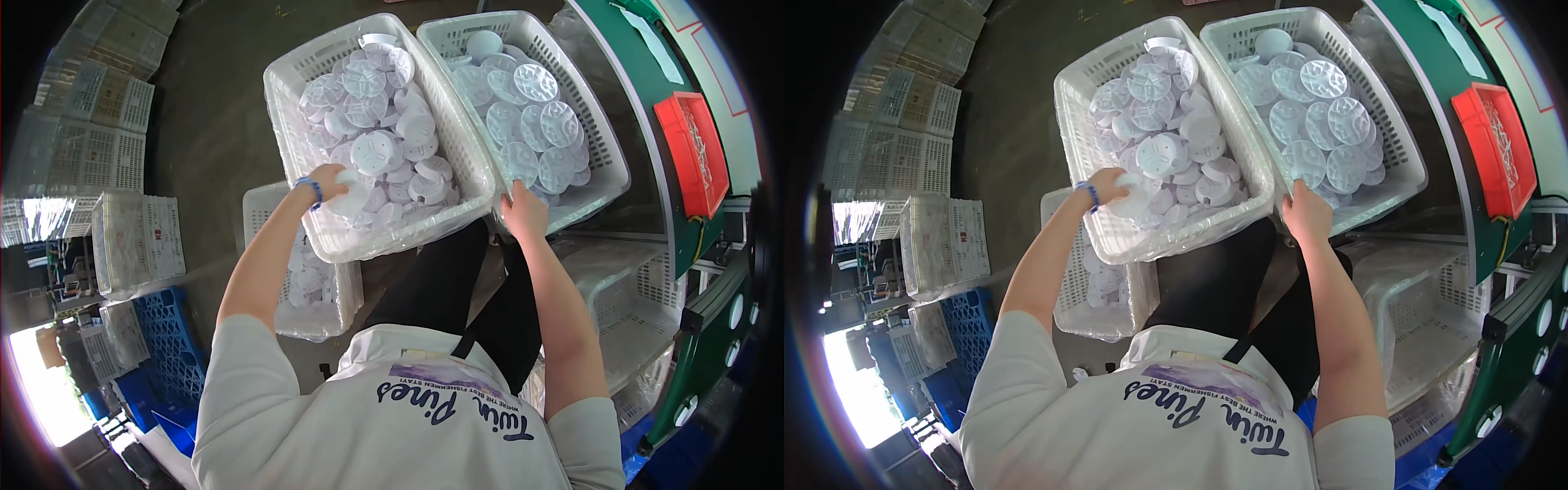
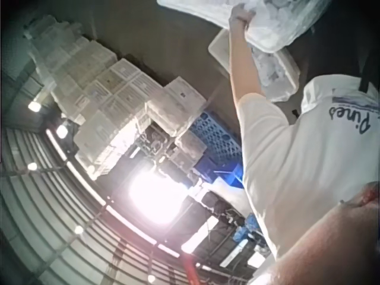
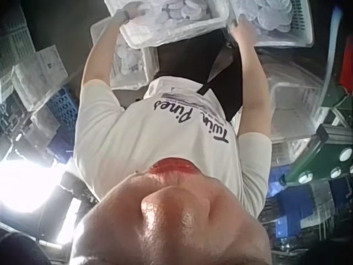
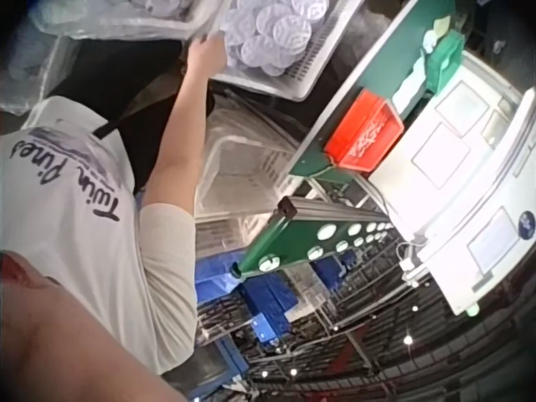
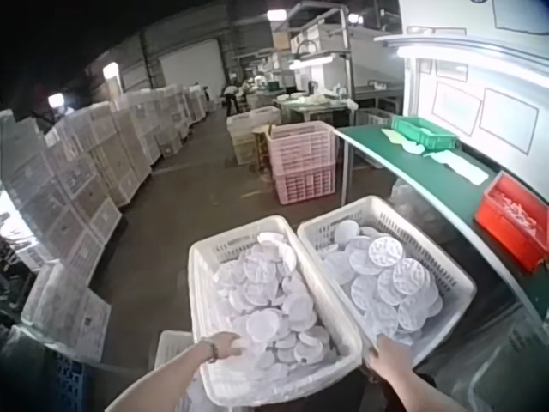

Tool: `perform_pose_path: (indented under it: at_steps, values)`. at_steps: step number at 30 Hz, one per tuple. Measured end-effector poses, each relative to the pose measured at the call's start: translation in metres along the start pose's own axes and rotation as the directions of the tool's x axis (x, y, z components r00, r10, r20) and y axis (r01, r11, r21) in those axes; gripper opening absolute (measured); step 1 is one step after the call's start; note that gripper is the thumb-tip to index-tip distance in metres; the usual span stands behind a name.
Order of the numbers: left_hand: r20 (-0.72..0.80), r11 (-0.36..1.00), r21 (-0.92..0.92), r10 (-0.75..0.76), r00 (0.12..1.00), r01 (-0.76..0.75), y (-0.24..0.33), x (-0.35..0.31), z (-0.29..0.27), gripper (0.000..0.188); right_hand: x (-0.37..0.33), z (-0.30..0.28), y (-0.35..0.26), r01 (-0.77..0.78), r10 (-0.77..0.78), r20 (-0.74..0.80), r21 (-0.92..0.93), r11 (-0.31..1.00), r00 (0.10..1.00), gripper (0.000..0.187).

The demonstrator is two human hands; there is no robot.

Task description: Sorting plastic components and transferring them between different baskets in a factory setting.

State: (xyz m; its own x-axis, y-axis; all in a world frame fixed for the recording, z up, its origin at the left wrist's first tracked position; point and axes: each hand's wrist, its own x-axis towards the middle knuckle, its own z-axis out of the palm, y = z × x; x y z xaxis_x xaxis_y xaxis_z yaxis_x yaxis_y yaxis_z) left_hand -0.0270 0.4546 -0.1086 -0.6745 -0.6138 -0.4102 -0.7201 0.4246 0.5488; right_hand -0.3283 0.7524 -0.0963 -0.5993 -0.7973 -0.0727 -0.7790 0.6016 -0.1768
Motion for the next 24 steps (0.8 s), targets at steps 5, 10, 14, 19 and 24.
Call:
perform_pose_path:
  at_steps: [5, 10, 14, 19, 24]
  values:
    - [0.335, 0.833, 0.512, -0.420, 0.844, 0.211, -0.015, 0.046, 0.054, 0.056, 0.001, -0.003, -0.004, 0.003, -0.003, 0.005, -0.003, 1.000, 1.000, 0.024]
    - [0.226, 0.698, 0.666, -0.526, 0.820, 0.264, -0.042, 0.054, 0.096, 0.057, 0.003, -0.001, -0.006, 0.033, -0.033, 0.006, 0.023, 0.999, 0.999, 0.024]
    - [-0.025, 0.772, 0.363, -0.551, 0.834, 0.521, -0.029, 0.039, 0.121, 0.062, 0.001, -0.002, 0.006, -0.009, 0.009, -0.002, 0.010, 1.000, 1.000, 0.024]
    - [0.092, 0.811, 0.329, -0.538, 0.838, 0.484, -0.037, 0.019, 0.090, 0.060, 0.002, 0.002, -0.006, 0.034, -0.034, -0.007, 0.054, 0.998, 0.999, 0.024]
    - [-0.075, 0.985, -0.100, -0.145, 0.987, 0.138, 0.012, -0.054, -0.032, 0.051, -0.002, 0.002, 0.009, -0.008, 0.007, -0.020, -0.040, 0.999, 1.000, 0.025]
